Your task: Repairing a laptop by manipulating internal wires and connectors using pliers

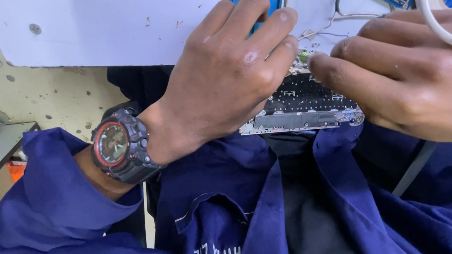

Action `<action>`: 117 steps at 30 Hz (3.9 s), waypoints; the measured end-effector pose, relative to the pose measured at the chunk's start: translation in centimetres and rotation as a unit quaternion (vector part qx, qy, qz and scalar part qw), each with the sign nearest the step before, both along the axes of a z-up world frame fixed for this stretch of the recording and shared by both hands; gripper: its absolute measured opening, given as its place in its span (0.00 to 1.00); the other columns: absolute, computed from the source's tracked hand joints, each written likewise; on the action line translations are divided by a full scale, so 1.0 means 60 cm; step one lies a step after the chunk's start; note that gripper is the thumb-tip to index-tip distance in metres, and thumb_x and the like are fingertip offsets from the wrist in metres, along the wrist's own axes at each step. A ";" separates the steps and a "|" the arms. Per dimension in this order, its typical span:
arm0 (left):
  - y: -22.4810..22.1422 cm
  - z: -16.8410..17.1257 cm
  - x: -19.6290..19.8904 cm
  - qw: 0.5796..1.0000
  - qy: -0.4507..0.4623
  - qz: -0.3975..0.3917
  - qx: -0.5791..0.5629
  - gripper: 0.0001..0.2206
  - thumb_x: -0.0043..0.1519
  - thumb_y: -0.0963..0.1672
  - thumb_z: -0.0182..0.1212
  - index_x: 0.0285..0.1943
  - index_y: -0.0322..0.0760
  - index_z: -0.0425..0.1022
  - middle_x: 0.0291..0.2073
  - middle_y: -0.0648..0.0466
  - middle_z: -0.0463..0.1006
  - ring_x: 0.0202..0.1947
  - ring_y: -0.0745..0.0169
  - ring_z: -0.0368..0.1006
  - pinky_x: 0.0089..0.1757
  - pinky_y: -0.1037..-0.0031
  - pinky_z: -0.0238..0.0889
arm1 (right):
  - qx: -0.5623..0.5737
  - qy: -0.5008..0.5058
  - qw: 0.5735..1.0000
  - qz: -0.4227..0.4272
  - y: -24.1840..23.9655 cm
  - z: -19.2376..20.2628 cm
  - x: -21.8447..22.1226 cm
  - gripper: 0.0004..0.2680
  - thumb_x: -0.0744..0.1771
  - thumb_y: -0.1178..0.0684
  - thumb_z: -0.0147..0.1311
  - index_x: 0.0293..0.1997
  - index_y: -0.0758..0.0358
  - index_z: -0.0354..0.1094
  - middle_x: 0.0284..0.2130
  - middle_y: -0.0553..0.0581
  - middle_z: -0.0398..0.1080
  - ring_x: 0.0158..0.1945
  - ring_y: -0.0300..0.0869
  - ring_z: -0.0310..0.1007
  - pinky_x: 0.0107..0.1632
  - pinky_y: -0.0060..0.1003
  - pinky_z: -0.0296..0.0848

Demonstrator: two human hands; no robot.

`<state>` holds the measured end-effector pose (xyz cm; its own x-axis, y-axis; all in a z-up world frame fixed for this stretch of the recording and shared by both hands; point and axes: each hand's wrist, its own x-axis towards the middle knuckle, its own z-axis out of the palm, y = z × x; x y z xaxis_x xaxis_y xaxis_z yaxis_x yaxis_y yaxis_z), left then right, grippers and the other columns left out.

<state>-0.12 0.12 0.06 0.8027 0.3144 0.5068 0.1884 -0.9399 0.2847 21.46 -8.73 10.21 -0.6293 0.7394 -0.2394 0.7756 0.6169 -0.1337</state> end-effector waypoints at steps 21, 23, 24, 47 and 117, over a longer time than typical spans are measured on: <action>0.005 0.015 -0.002 0.998 0.020 -0.046 -0.041 0.05 0.68 0.41 0.57 0.40 0.36 0.73 0.49 0.53 0.76 0.44 0.51 0.68 0.38 0.64 0.62 | 0.074 -0.040 0.991 0.102 0.017 -0.001 -0.016 0.10 0.69 0.69 0.51 0.37 0.56 0.59 0.30 0.52 0.60 0.28 0.44 0.59 0.32 0.36 0.66; 0.006 0.017 -0.003 0.997 0.024 -0.050 -0.055 0.05 0.68 0.42 0.58 0.41 0.35 0.73 0.49 0.52 0.75 0.44 0.49 0.67 0.38 0.62 0.62 | 0.097 -0.026 0.993 0.062 0.010 0.002 -0.013 0.09 0.70 0.69 0.52 0.43 0.56 0.62 0.34 0.51 0.63 0.30 0.43 0.61 0.31 0.36 0.65; 0.005 0.016 -0.003 0.996 0.033 -0.053 -0.068 0.07 0.66 0.44 0.64 0.44 0.35 0.74 0.50 0.52 0.75 0.46 0.49 0.67 0.39 0.61 0.62 | 0.128 -0.127 0.982 0.054 0.002 0.005 -0.011 0.08 0.77 0.50 0.46 0.40 0.53 0.60 0.31 0.48 0.61 0.31 0.40 0.61 0.33 0.32 0.64; 0.006 0.023 0.001 0.986 0.052 -0.075 -0.140 0.10 0.61 0.44 0.72 0.43 0.35 0.76 0.52 0.50 0.75 0.48 0.46 0.67 0.41 0.59 0.64 | 0.050 0.062 0.996 -0.034 -0.024 -0.022 0.028 0.03 0.73 0.56 0.49 0.50 0.61 0.65 0.37 0.55 0.67 0.35 0.46 0.70 0.35 0.40 0.73; 0.021 0.096 0.029 0.905 0.018 -0.036 -0.423 0.13 0.75 0.36 0.40 0.66 0.37 0.63 0.58 0.44 0.72 0.54 0.49 0.79 0.59 0.62 0.81 | 0.078 0.298 0.916 -0.256 -0.123 -0.027 0.104 0.24 0.61 0.71 0.46 0.65 0.73 0.72 0.48 0.64 0.74 0.43 0.55 0.75 0.44 0.47 0.70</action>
<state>1.63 1.41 5.82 0.8472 0.5247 0.0833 0.1585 -0.3993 0.9030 27.69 -16.10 8.62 -0.1739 0.9703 0.1680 0.7871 0.2395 -0.5684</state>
